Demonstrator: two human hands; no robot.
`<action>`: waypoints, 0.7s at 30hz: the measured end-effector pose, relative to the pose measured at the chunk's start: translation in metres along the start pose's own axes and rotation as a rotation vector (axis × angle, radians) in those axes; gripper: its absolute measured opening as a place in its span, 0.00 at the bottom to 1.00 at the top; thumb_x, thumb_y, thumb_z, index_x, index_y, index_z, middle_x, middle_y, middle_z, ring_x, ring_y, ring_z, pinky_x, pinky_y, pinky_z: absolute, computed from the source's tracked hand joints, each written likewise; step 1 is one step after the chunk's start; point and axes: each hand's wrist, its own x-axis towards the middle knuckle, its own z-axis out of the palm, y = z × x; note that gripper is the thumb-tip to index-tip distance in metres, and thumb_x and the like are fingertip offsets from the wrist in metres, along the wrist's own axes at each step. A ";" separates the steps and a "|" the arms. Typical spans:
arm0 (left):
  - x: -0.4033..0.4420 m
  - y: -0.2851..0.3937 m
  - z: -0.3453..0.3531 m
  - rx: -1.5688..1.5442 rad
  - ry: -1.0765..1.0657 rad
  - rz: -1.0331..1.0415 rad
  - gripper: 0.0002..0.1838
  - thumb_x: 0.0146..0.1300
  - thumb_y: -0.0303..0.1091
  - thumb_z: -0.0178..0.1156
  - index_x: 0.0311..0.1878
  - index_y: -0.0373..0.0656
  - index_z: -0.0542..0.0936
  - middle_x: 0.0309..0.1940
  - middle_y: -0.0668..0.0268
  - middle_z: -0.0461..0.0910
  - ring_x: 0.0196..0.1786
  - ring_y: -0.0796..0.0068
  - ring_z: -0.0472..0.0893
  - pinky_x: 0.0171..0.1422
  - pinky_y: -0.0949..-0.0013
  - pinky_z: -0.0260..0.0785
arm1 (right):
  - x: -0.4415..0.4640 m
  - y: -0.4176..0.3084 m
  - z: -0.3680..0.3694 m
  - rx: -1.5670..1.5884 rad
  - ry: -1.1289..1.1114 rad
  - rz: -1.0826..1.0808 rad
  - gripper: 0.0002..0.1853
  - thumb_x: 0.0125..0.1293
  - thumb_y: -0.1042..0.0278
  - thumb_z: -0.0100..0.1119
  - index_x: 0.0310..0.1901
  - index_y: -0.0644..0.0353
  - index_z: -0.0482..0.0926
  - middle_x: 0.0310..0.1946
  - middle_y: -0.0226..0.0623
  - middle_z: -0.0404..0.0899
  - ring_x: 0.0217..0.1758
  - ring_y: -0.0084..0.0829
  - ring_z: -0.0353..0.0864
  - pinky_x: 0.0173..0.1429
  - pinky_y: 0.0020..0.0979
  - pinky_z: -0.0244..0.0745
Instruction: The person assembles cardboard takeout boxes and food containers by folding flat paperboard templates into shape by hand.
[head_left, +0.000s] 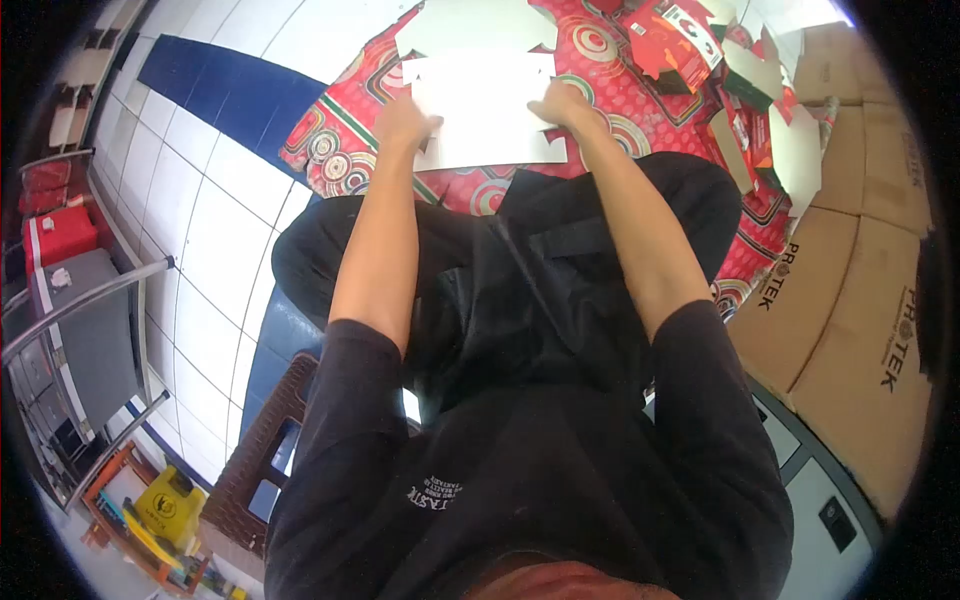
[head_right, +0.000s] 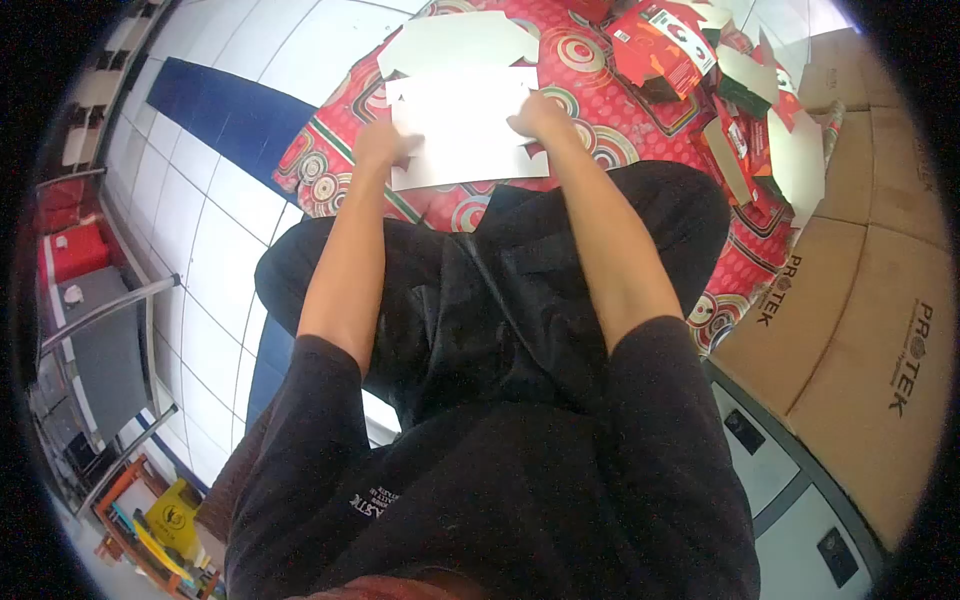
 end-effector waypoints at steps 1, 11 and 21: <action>-0.008 -0.002 -0.013 -0.062 -0.232 -0.114 0.20 0.59 0.50 0.76 0.39 0.40 0.93 0.45 0.56 0.94 0.50 0.54 0.94 0.55 0.54 0.86 | -0.022 0.008 -0.020 0.112 -0.155 0.062 0.31 0.68 0.50 0.73 0.65 0.64 0.86 0.57 0.54 0.91 0.60 0.53 0.92 0.59 0.48 0.91; 0.033 -0.074 0.114 0.220 -0.486 -0.069 0.30 0.61 0.58 0.72 0.63 0.53 0.89 0.58 0.55 0.91 0.61 0.55 0.90 0.66 0.55 0.83 | -0.041 0.042 0.034 0.380 -0.431 0.060 0.31 0.60 0.52 0.78 0.64 0.55 0.88 0.59 0.55 0.89 0.51 0.55 0.92 0.52 0.55 0.89; -0.012 -0.056 0.063 -0.432 -0.333 -0.394 0.37 0.52 0.50 0.86 0.54 0.27 0.89 0.49 0.50 0.92 0.51 0.55 0.91 0.54 0.52 0.83 | -0.039 0.043 0.040 1.159 -0.245 0.227 0.29 0.61 0.75 0.79 0.65 0.63 0.82 0.47 0.45 0.90 0.41 0.47 0.93 0.43 0.55 0.95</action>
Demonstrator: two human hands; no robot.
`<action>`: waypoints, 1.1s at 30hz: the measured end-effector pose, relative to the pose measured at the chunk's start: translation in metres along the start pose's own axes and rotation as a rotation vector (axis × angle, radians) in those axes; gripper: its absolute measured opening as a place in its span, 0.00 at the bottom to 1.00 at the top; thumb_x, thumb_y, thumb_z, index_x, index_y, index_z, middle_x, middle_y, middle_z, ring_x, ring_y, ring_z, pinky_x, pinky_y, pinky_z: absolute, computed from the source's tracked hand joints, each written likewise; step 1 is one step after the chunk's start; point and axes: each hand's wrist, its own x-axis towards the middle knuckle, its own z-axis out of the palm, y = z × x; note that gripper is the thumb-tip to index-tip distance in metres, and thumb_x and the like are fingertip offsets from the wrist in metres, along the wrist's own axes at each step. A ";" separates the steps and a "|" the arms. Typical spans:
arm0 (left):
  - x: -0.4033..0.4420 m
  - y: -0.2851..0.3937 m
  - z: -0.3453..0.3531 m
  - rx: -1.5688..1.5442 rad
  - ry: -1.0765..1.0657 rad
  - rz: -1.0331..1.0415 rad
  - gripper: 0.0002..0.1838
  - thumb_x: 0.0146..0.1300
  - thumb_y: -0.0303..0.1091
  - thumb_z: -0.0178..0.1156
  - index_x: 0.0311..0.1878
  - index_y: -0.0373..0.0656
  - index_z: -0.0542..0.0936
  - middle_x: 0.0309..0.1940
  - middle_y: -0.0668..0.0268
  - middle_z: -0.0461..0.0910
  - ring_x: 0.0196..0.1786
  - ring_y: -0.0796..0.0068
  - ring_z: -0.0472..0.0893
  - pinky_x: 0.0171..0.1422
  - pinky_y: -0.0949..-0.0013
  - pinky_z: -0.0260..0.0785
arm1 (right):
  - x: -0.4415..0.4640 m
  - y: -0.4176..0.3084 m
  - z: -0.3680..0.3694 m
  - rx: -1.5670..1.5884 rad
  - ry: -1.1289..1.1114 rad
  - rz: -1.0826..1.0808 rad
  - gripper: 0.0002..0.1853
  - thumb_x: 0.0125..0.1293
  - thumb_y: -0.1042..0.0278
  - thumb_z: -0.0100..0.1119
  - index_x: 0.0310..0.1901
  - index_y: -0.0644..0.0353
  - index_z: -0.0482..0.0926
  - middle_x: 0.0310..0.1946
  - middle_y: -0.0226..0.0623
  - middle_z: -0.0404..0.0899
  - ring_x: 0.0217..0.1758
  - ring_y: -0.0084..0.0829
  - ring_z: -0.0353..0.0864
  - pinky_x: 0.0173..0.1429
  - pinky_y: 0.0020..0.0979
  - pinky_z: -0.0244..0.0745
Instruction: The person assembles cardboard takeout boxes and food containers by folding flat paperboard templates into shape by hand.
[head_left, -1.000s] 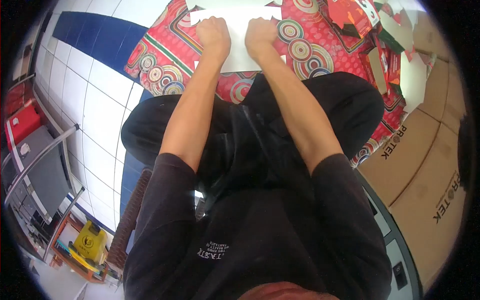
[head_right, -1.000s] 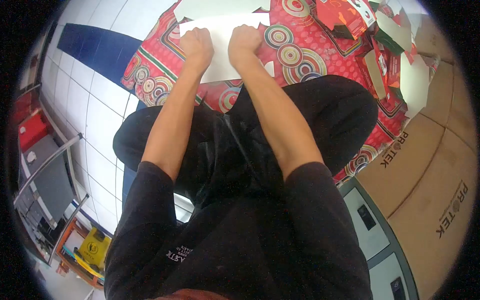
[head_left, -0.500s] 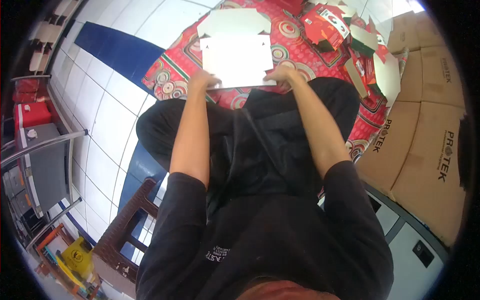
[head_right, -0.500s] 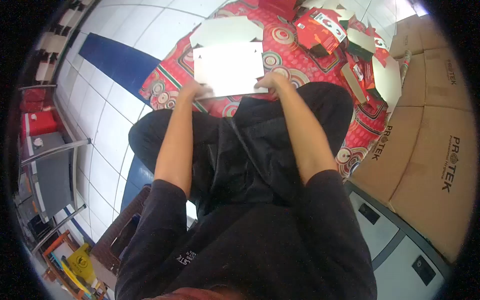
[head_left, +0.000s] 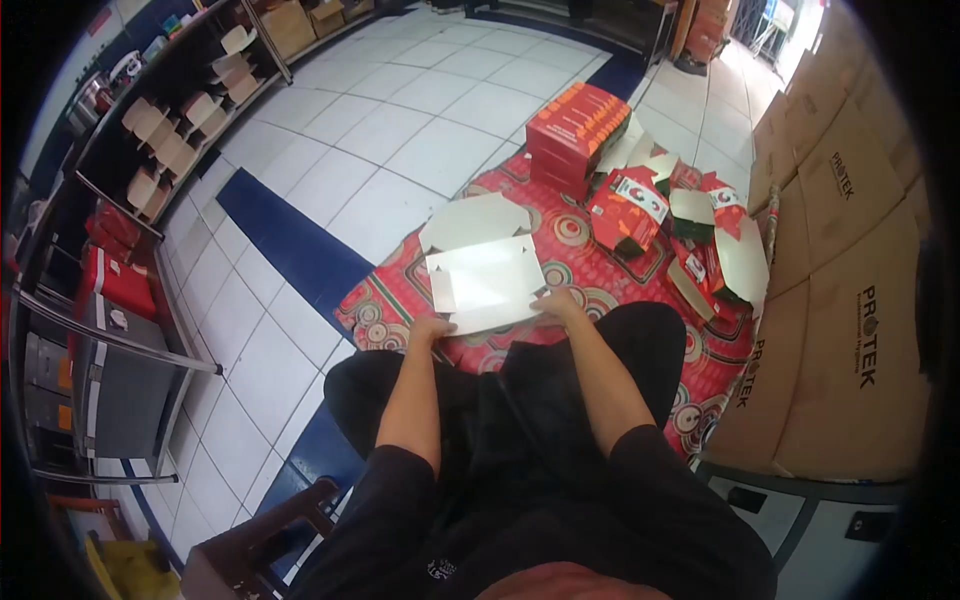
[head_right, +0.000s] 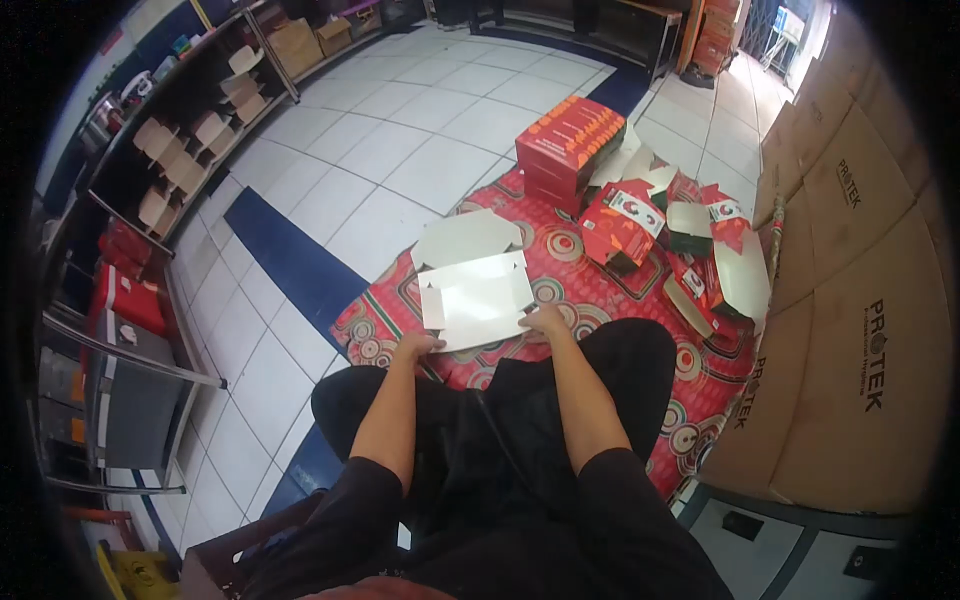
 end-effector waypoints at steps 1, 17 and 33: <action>0.005 -0.004 0.001 0.120 0.083 0.109 0.34 0.54 0.53 0.83 0.54 0.33 0.91 0.49 0.49 0.92 0.52 0.53 0.92 0.55 0.52 0.84 | 0.007 0.001 -0.001 -0.021 -0.005 0.021 0.28 0.61 0.76 0.79 0.63 0.64 0.82 0.46 0.45 0.90 0.42 0.48 0.94 0.44 0.57 0.95; -0.003 0.006 0.008 0.491 0.431 0.242 0.26 0.51 0.51 0.78 0.48 0.43 0.94 0.49 0.51 0.93 0.54 0.48 0.92 0.61 0.50 0.85 | -0.025 -0.019 0.072 -1.022 0.542 -0.232 0.10 0.68 0.71 0.65 0.44 0.61 0.93 0.46 0.53 0.93 0.51 0.49 0.95 0.52 0.48 0.91; -0.057 0.044 0.004 0.583 0.407 0.251 0.25 0.53 0.48 0.78 0.44 0.34 0.92 0.44 0.46 0.92 0.50 0.43 0.92 0.56 0.48 0.85 | -0.048 -0.047 0.096 -1.328 0.405 -0.303 0.10 0.71 0.71 0.66 0.43 0.48 0.97 0.41 0.33 0.96 0.46 0.35 0.97 0.42 0.37 0.91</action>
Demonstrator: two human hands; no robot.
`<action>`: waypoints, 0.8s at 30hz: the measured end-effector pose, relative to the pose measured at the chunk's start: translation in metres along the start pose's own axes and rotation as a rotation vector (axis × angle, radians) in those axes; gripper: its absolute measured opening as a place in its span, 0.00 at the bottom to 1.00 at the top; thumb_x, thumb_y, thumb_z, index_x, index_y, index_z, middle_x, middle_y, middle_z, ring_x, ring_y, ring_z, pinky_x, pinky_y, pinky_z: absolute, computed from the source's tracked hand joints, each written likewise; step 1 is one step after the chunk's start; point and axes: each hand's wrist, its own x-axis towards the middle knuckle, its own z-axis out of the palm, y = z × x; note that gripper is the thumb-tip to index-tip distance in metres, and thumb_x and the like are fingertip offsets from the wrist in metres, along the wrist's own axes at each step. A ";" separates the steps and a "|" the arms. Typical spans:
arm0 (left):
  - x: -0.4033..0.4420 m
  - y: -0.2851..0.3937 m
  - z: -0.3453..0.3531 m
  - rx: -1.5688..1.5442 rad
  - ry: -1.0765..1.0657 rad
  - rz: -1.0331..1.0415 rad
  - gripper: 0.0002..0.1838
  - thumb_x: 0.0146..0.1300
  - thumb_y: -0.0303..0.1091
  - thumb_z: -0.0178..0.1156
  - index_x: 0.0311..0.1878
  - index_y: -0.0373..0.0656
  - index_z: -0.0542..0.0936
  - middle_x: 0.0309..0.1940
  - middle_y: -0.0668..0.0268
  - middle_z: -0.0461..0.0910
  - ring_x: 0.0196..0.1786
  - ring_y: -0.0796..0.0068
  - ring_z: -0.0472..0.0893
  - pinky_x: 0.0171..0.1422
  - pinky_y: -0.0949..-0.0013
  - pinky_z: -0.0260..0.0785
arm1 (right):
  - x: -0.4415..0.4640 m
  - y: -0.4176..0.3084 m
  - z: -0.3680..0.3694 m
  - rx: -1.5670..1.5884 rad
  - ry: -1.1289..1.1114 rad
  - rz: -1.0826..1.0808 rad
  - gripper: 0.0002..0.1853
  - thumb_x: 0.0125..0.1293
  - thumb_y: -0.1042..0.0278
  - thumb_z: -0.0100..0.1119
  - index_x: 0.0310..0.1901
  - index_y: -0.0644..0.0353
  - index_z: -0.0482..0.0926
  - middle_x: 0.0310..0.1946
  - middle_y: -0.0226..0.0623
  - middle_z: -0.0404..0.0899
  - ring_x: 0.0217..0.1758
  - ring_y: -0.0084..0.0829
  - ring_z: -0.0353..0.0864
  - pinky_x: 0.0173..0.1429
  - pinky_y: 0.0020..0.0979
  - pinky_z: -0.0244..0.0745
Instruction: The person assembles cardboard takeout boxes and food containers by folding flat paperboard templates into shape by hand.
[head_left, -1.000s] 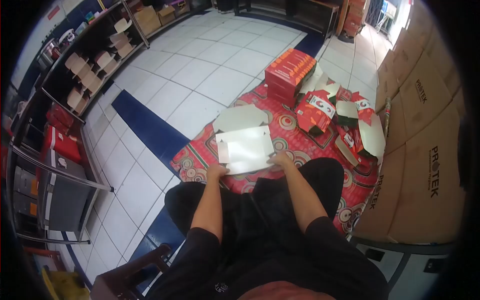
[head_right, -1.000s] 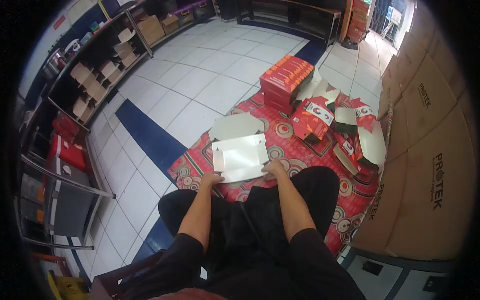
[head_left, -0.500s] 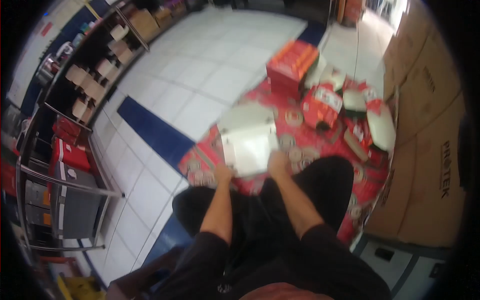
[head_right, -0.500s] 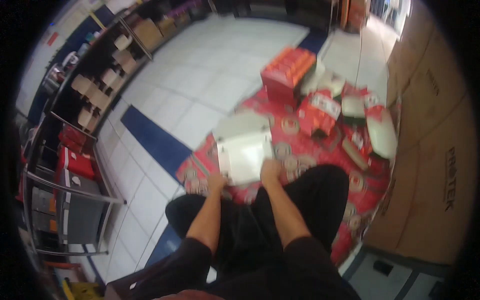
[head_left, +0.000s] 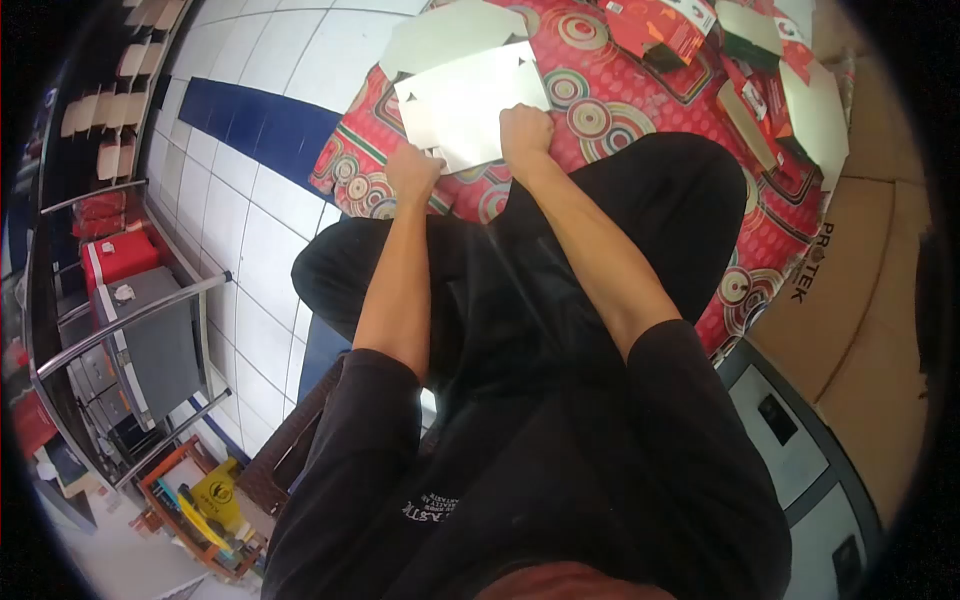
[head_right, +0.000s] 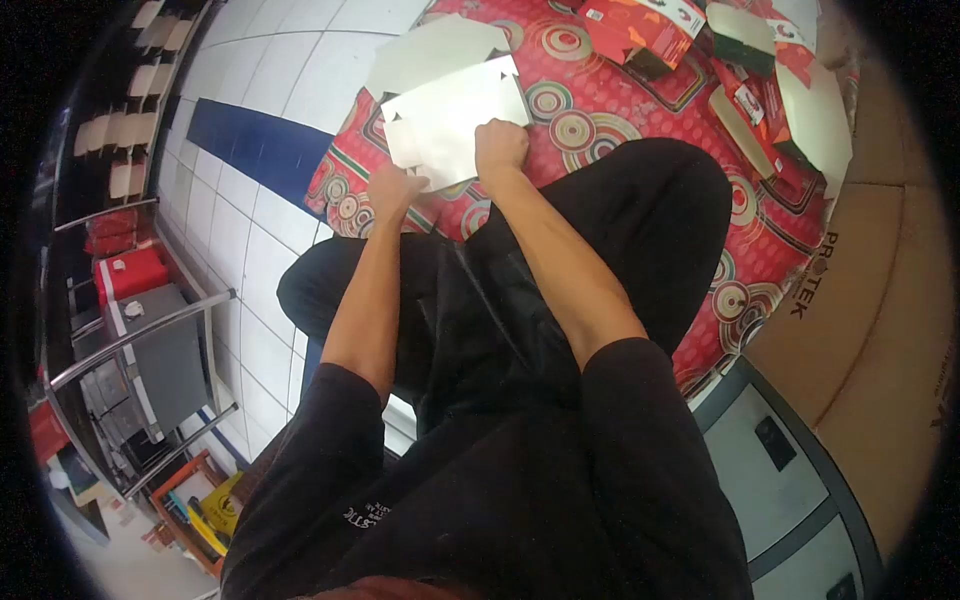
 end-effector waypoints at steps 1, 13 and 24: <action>-0.003 0.004 0.001 0.014 -0.016 -0.004 0.25 0.53 0.48 0.78 0.44 0.34 0.92 0.44 0.46 0.92 0.50 0.43 0.92 0.56 0.48 0.85 | 0.000 -0.002 0.001 0.009 -0.019 0.003 0.10 0.71 0.71 0.66 0.43 0.48 0.97 0.41 0.33 0.96 0.46 0.35 0.97 0.42 0.37 0.91; -0.010 0.099 0.019 0.564 0.022 0.287 0.06 0.67 0.32 0.71 0.43 0.51 0.95 0.40 0.56 0.94 0.46 0.60 0.95 0.48 0.57 0.88 | 0.005 -0.005 0.008 0.033 -0.045 -0.072 0.08 0.69 0.72 0.68 0.40 0.52 0.96 0.40 0.39 0.95 0.45 0.39 0.97 0.43 0.39 0.91; -0.039 0.020 -0.037 0.308 -0.200 0.217 0.23 0.63 0.54 0.75 0.40 0.40 0.93 0.42 0.54 0.94 0.46 0.50 0.94 0.53 0.51 0.86 | -0.017 0.043 -0.047 0.035 -0.247 -0.037 0.14 0.71 0.68 0.64 0.52 0.56 0.95 0.51 0.44 0.95 0.53 0.47 0.96 0.50 0.51 0.91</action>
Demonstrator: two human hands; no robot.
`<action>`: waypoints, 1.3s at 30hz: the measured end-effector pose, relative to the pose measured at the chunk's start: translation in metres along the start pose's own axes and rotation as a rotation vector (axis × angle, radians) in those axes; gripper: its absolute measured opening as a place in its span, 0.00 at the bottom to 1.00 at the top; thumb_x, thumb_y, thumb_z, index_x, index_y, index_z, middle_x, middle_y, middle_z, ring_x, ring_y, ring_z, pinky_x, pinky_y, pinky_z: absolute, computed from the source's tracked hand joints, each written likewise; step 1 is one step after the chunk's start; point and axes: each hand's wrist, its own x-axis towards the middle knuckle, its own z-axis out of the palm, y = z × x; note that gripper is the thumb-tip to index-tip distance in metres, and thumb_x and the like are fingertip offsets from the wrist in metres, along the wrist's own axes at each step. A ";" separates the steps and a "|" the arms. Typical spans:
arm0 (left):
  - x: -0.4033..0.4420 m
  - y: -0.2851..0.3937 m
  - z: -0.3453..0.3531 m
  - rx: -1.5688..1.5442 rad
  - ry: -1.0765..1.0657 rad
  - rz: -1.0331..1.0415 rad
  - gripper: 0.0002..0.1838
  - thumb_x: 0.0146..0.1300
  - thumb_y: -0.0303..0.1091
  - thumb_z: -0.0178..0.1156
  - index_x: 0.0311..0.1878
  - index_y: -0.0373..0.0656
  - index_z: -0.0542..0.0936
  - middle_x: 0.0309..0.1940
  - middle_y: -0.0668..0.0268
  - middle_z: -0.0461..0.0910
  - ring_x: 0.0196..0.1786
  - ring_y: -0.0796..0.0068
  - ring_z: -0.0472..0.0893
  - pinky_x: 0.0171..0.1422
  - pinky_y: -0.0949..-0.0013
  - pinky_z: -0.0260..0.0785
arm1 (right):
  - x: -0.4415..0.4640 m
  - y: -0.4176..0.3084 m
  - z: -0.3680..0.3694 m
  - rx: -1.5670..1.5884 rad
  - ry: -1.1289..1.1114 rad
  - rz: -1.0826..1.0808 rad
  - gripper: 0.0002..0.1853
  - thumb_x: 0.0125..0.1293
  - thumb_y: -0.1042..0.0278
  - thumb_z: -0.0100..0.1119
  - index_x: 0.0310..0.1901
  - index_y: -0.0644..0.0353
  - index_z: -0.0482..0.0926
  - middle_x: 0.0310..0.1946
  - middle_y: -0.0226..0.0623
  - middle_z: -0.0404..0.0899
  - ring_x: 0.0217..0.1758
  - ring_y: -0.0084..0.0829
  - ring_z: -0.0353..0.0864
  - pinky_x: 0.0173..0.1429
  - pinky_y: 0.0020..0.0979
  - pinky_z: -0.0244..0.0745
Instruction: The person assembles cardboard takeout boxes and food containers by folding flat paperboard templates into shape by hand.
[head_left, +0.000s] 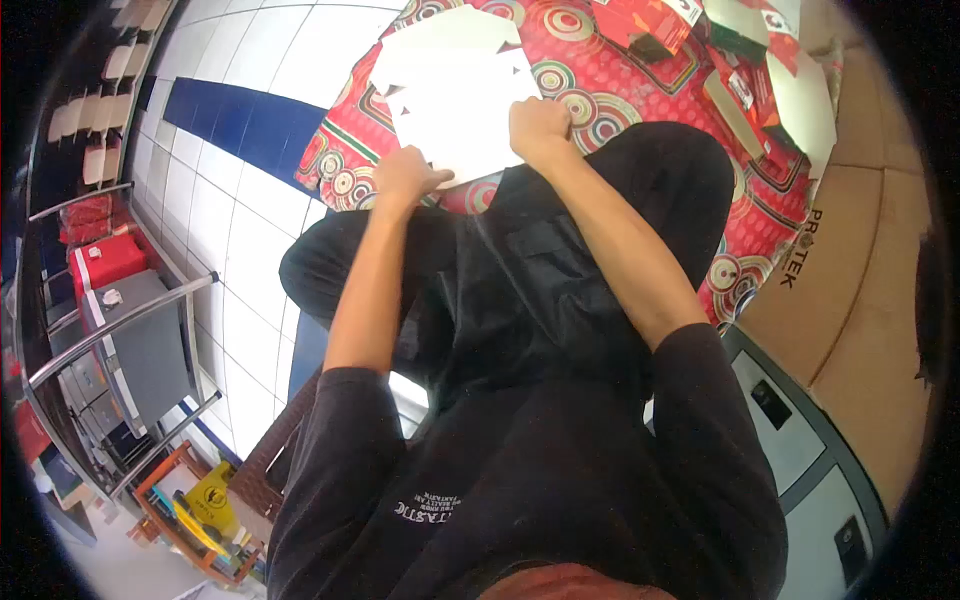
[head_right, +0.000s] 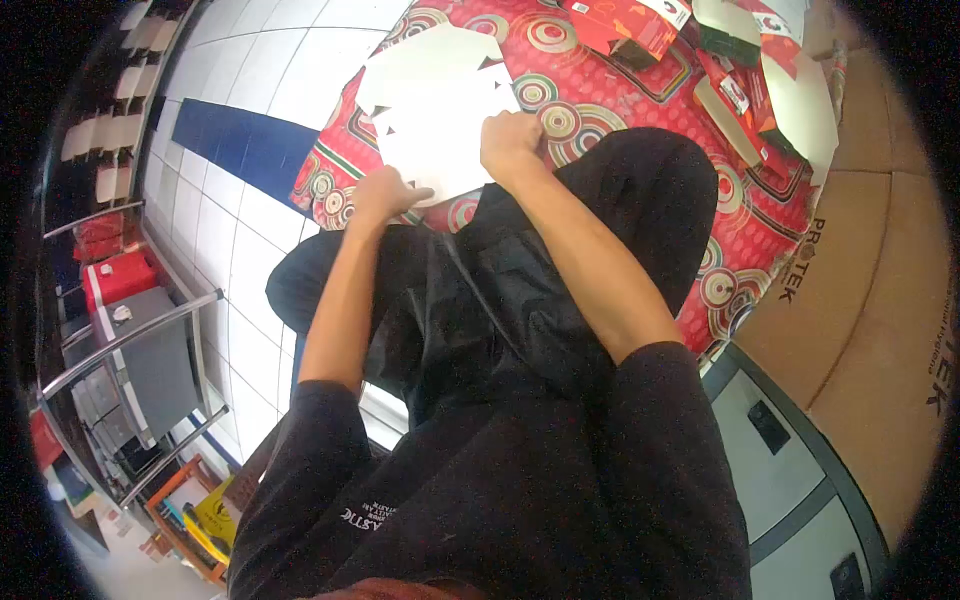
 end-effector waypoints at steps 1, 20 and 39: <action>0.003 -0.016 -0.014 -0.008 0.006 -0.001 0.23 0.63 0.54 0.75 0.40 0.40 0.93 0.42 0.54 0.94 0.46 0.50 0.94 0.53 0.51 0.86 | 0.002 0.002 -0.013 -0.008 0.005 -0.002 0.14 0.71 0.68 0.64 0.52 0.56 0.95 0.51 0.44 0.95 0.53 0.47 0.96 0.50 0.51 0.91; 0.159 -0.081 0.034 -1.000 0.130 -0.163 0.28 0.63 0.51 0.76 0.49 0.30 0.92 0.39 0.53 0.93 0.37 0.66 0.92 0.41 0.62 0.81 | 0.169 0.053 0.023 0.653 0.078 0.089 0.29 0.58 0.45 0.80 0.46 0.68 0.91 0.45 0.54 0.93 0.52 0.52 0.93 0.60 0.49 0.86; 0.157 -0.059 0.040 -0.677 0.314 -0.158 0.29 0.60 0.53 0.77 0.54 0.37 0.92 0.48 0.49 0.93 0.51 0.50 0.92 0.60 0.52 0.83 | 0.162 0.022 0.016 0.347 0.243 0.096 0.20 0.58 0.59 0.78 0.45 0.69 0.92 0.46 0.57 0.93 0.52 0.57 0.94 0.59 0.50 0.88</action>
